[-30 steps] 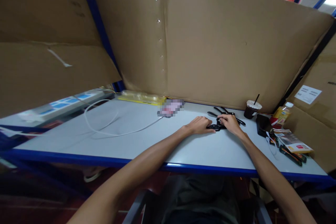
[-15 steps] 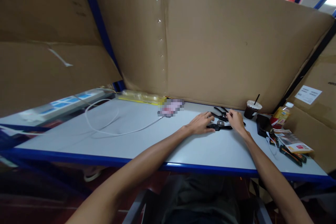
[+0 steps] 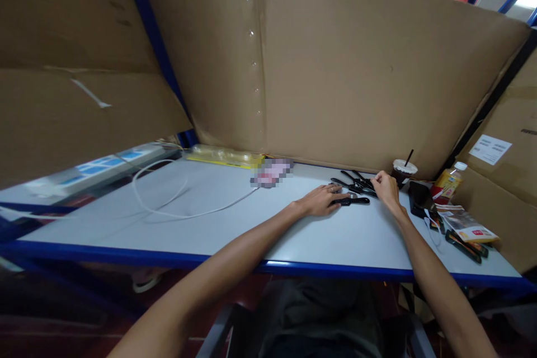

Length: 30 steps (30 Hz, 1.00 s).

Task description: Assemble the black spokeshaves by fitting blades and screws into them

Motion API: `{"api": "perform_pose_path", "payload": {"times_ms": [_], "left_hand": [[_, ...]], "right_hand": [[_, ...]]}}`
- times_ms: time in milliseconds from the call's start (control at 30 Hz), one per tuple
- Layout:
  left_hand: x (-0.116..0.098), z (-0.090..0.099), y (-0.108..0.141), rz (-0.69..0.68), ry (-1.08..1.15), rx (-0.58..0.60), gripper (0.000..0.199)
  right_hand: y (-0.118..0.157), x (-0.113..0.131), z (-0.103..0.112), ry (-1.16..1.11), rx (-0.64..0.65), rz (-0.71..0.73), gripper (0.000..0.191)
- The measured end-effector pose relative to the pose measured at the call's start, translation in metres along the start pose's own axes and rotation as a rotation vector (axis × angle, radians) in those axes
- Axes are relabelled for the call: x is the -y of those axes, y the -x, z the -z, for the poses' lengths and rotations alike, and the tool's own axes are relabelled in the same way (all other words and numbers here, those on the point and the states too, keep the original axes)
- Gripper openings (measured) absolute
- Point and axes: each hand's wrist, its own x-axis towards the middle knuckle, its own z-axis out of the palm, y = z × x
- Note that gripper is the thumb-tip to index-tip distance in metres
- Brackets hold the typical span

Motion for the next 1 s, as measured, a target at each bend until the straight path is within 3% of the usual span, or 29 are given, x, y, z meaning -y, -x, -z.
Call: {"api": "perform_pose_path", "payload": {"times_ms": [333,533,733,1000], "left_hand": [[-0.001,0.004,0.000,-0.010,0.086,-0.017,0.054],[0.000,0.003,-0.001,-0.001,0.092,-0.026,0.052],[0.001,0.003,-0.001,0.000,0.055,-0.019,0.051],[0.002,0.001,-0.001,-0.017,0.086,-0.040,0.052]], "right_hand": [[-0.010,-0.032,0.001,0.022,0.007,-0.127,0.013],[-0.017,-0.038,-0.004,-0.026,0.042,-0.118,0.022],[-0.018,-0.043,-0.001,0.060,0.083,-0.162,0.017],[-0.020,-0.058,0.007,0.131,0.213,-0.073,0.028]]}}
